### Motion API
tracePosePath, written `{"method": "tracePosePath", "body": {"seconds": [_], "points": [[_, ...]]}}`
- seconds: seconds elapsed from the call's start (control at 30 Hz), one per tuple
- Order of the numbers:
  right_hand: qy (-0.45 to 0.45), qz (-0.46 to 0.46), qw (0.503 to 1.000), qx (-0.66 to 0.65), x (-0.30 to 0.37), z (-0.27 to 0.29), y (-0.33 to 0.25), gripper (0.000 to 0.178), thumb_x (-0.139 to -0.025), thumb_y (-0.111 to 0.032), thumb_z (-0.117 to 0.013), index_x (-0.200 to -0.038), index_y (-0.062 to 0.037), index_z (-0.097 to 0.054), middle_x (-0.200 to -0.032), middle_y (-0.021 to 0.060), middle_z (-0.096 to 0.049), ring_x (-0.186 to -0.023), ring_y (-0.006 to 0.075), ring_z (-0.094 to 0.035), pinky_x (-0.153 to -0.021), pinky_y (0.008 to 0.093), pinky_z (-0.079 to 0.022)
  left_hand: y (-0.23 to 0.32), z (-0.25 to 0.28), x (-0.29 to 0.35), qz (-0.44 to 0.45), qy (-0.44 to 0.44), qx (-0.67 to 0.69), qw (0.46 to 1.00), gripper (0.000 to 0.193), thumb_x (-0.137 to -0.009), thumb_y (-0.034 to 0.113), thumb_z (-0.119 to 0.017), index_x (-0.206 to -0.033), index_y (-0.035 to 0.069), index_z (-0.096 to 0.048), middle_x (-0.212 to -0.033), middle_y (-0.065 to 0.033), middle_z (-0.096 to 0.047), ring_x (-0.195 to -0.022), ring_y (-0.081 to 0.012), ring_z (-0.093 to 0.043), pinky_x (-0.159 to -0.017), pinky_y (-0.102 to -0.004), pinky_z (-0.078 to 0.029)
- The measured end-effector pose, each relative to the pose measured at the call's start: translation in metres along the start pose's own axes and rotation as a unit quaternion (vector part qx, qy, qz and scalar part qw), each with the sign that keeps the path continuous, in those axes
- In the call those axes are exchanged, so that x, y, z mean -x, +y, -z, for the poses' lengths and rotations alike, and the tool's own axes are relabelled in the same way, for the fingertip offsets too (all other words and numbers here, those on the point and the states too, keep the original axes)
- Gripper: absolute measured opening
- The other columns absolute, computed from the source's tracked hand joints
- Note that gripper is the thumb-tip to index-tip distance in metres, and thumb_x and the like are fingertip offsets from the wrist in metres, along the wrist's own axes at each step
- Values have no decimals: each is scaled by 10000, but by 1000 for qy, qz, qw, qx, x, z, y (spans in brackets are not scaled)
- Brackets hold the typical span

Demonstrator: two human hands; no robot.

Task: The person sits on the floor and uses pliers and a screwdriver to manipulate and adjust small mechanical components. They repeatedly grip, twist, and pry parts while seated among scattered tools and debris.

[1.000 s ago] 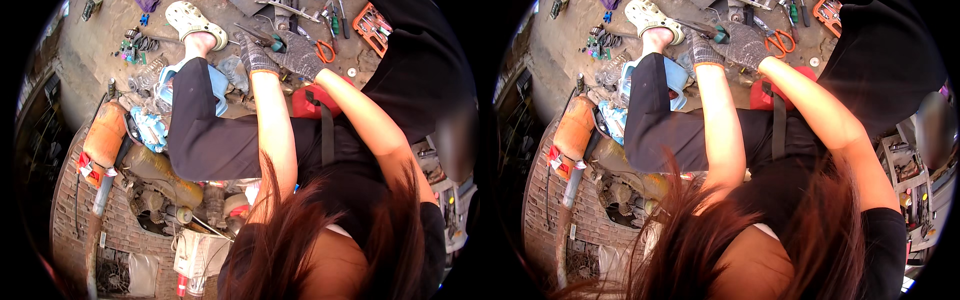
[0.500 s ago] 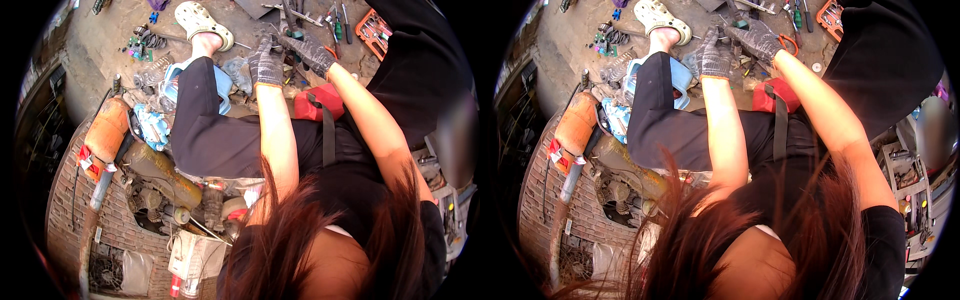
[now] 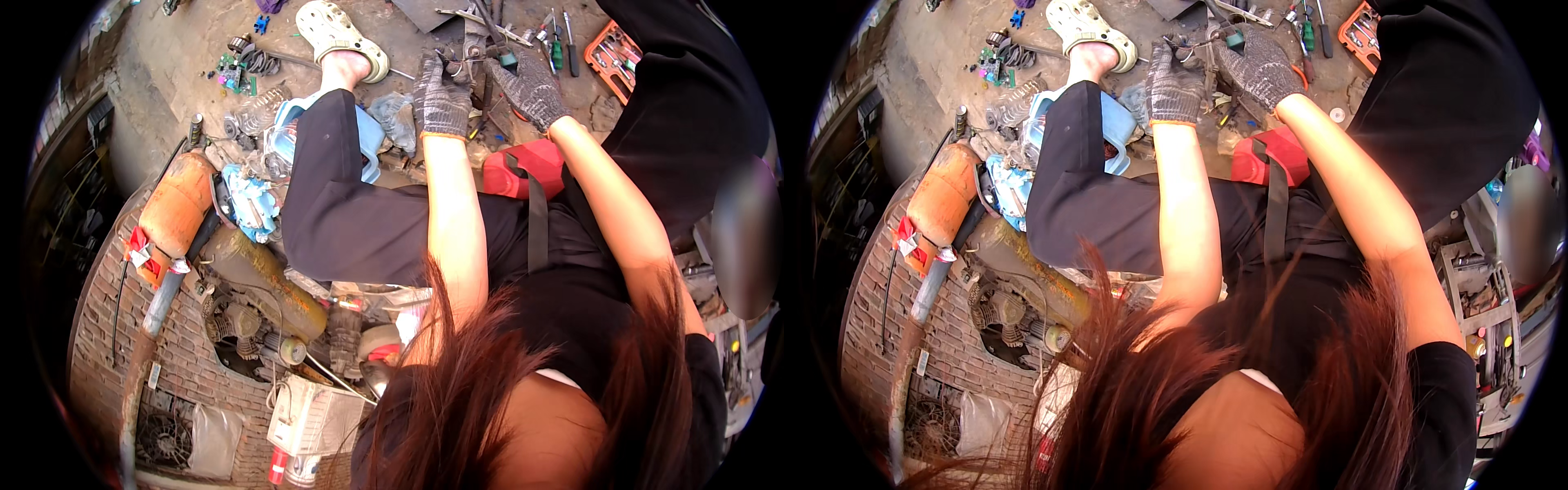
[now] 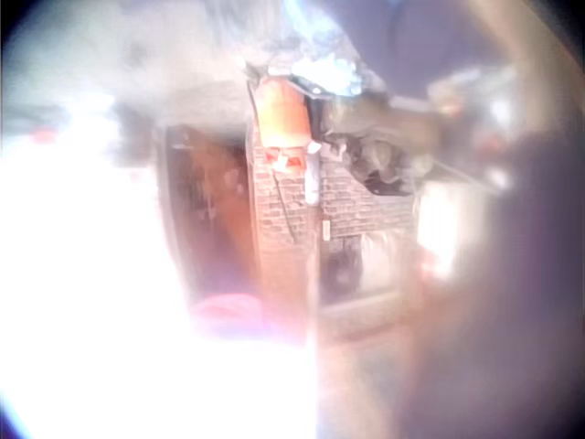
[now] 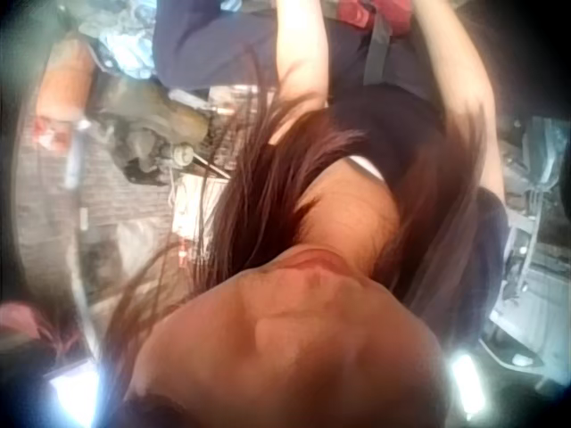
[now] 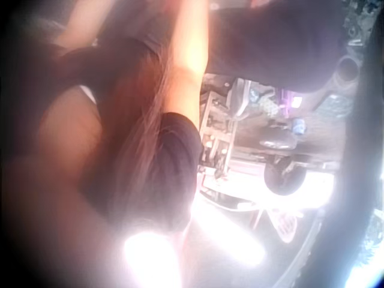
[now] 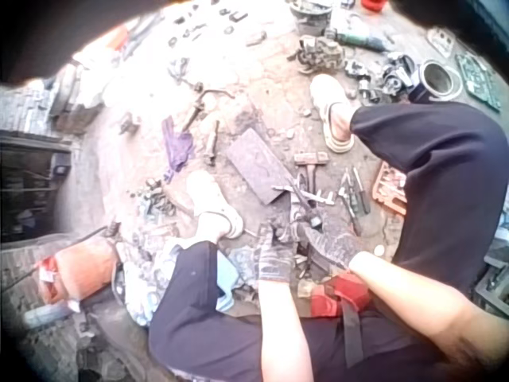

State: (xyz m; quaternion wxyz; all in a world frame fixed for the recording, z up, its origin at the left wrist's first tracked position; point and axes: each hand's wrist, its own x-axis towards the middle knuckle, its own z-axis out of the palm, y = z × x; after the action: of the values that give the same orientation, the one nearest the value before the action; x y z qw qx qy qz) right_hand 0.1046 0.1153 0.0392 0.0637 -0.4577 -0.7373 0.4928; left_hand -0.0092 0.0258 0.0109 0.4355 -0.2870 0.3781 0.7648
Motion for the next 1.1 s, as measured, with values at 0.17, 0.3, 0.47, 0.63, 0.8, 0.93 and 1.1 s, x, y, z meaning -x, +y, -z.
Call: {"method": "tracePosePath", "body": {"seconds": [0.17, 0.3, 0.47, 0.63, 0.8, 0.93, 1.1], "points": [[8, 37, 999, -4, 14, 5, 1, 410, -825, -399, -576, -975, -17, -559, -892, 220, -600, -894, 385, -567, -771, 442, -447, -2, 13, -2, 14, -58, 47, 997, 162, -880, 107, -549, -1009, 12, -567, -986, -116, -599, -861, -213, -581, -767, -317, -513], [-87, 3, 995, 48, 22, 17, -5, 388, -819, -385, -581, -917, -10, -562, -829, 231, -600, -819, 403, -579, -720, 458, -460, 10, -19, 23, -43, -49, -84, 994, 182, -868, 27, -531, -1040, -18, -572, -1023, -123, -598, -888, -201, -583, -785, -305, -525], [-89, 25, 987, 130, 28, 14, 3, 412, -813, -417, -574, -938, -24, -574, -845, 230, -611, -817, 393, -590, -716, 459, -466, 20, -39, 38, -114, 4, -227, 967, 185, -848, -1, -547, -1023, -22, -604, -913, -77, -621, -750, -144, -588, -662, -246, -517], [-254, -42, 965, 56, 26, 17, 1, 464, -837, -436, -566, -968, 10, -561, -770, 179, -600, -767, 302, -602, -707, 394, -460, 17, -23, 33, -186, 4, -317, 930, 198, -831, 2, -571, -1023, -20, -612, -911, -66, -629, -760, -141, -592, -645, -230, -497], [-403, -200, 881, -147, 38, 35, -22, 531, -822, -530, -541, -811, 0, -577, -618, 118, -582, -591, 194, -592, -596, 330, -453, 15, -29, 42, -161, -28, -240, 957, 177, -821, 5, -584, -989, -21, -631, -915, -68, -639, -800, -148, -599, -705, -242, -487], [-418, -253, 829, -271, 50, 18, -7, 426, -873, -465, -519, -848, -40, -544, -456, 43, -491, -340, 120, -468, -314, 246, -330, 13, -28, 46, -169, -36, -310, 935, 158, -821, 13, -591, -968, -20, -640, -919, -73, -644, -826, -158, -599, -775, -264, -480], [-402, -280, 833, -259, 57, 22, -17, 425, -853, -482, -559, -794, -61, -580, -582, -10, -476, -486, 85, -475, -460, 255, -366, 7, -25, 47, -238, -14, -441, 865, 309, -793, -7, -626, -1092, -44, -558, -1018, -99, -606, -892, -153, -572, -815, -251, -460]]}}
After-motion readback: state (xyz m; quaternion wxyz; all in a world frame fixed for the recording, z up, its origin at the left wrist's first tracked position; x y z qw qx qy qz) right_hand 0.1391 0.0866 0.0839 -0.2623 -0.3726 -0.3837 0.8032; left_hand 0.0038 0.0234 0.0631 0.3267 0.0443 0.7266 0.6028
